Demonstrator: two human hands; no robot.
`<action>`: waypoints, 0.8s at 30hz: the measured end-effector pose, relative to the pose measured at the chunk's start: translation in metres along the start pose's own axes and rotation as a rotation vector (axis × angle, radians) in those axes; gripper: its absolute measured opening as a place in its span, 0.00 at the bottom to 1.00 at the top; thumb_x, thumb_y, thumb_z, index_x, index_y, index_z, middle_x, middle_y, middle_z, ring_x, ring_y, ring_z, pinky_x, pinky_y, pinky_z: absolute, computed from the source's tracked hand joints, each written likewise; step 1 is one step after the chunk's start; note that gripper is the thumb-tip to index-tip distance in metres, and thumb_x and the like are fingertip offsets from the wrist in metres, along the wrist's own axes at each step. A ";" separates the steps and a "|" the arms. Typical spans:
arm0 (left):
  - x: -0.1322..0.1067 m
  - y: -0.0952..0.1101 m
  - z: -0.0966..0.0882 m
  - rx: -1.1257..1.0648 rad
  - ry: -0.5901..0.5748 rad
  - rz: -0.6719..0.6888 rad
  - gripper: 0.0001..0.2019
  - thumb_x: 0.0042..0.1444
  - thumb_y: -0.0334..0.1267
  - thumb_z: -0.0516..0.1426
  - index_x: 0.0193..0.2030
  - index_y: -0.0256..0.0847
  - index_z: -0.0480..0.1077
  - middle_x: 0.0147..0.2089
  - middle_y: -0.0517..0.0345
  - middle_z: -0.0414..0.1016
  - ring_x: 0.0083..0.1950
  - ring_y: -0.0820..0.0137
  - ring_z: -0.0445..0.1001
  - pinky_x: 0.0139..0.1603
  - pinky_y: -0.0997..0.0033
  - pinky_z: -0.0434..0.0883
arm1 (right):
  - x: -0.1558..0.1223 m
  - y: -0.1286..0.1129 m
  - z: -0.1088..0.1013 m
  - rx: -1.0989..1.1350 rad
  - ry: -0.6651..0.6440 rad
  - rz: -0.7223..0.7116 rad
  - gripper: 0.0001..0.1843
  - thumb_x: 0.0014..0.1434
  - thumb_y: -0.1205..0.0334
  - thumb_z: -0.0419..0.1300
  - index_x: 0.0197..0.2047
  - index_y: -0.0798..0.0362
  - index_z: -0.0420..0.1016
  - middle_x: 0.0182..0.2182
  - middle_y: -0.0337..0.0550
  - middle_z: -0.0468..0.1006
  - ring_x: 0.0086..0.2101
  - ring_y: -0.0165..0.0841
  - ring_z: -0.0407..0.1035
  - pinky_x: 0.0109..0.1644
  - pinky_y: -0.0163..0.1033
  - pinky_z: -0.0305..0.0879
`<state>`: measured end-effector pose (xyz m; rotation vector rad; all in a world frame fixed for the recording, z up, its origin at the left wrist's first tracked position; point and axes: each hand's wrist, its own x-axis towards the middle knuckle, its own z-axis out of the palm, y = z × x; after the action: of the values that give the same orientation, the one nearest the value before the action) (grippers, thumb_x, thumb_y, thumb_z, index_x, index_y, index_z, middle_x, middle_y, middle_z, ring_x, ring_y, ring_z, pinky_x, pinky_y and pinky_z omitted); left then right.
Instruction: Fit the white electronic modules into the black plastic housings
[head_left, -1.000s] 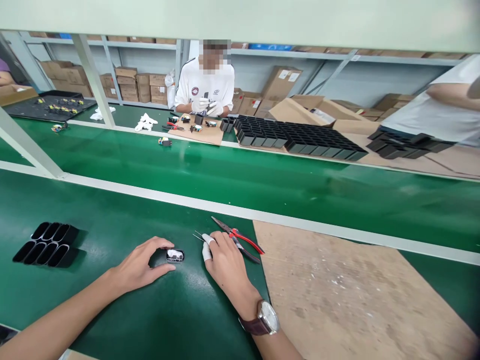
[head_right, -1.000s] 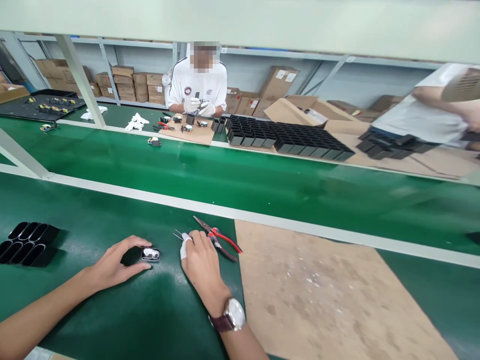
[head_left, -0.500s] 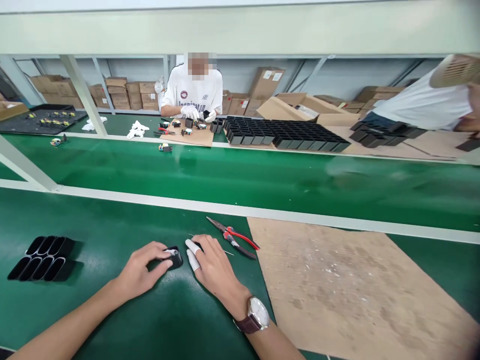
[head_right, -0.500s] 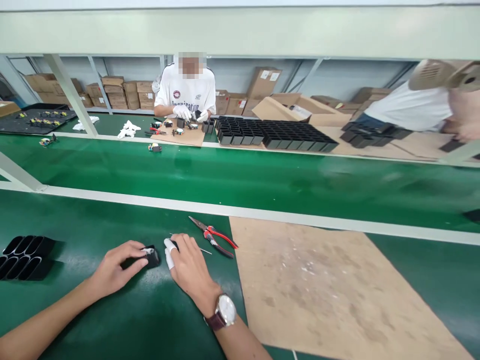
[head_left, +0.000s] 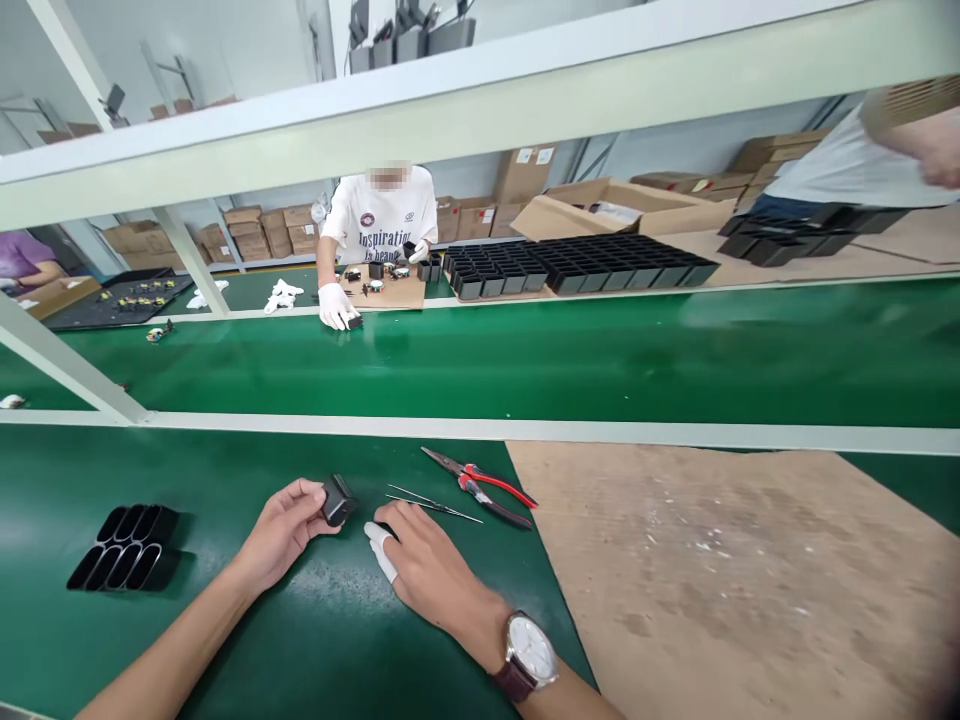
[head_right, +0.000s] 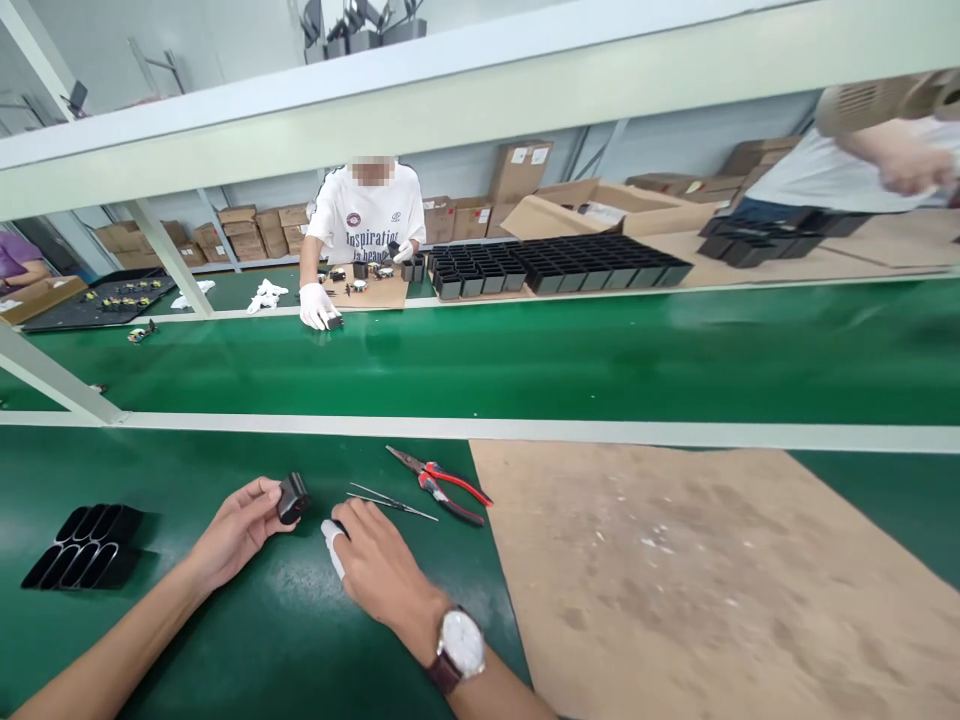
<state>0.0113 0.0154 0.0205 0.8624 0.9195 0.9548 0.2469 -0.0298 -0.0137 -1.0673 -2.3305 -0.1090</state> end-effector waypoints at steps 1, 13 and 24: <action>0.002 0.002 0.001 0.110 -0.014 0.041 0.16 0.57 0.47 0.73 0.39 0.36 0.78 0.38 0.52 0.84 0.38 0.68 0.83 0.44 0.65 0.83 | 0.000 0.000 0.001 0.003 -0.012 -0.008 0.12 0.57 0.78 0.62 0.43 0.55 0.76 0.45 0.49 0.77 0.44 0.40 0.68 0.47 0.45 0.70; 0.167 0.086 -0.021 1.017 0.368 0.537 0.12 0.68 0.44 0.63 0.51 0.38 0.77 0.53 0.49 0.80 0.50 0.62 0.80 0.54 0.55 0.80 | -0.003 0.006 0.009 0.067 -0.141 0.027 0.14 0.57 0.75 0.62 0.45 0.53 0.76 0.49 0.48 0.76 0.47 0.41 0.67 0.54 0.47 0.68; 0.060 0.051 -0.023 1.357 0.249 0.814 0.23 0.62 0.41 0.66 0.64 0.49 0.72 0.70 0.48 0.72 0.74 0.53 0.67 0.75 0.45 0.66 | -0.009 0.008 0.020 0.142 0.177 -0.032 0.08 0.68 0.73 0.55 0.39 0.50 0.68 0.44 0.47 0.76 0.41 0.39 0.71 0.46 0.45 0.69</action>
<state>-0.0066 0.0924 0.0431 2.4361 1.4786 1.0562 0.2485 -0.0246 -0.0363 -0.9127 -2.1621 -0.0473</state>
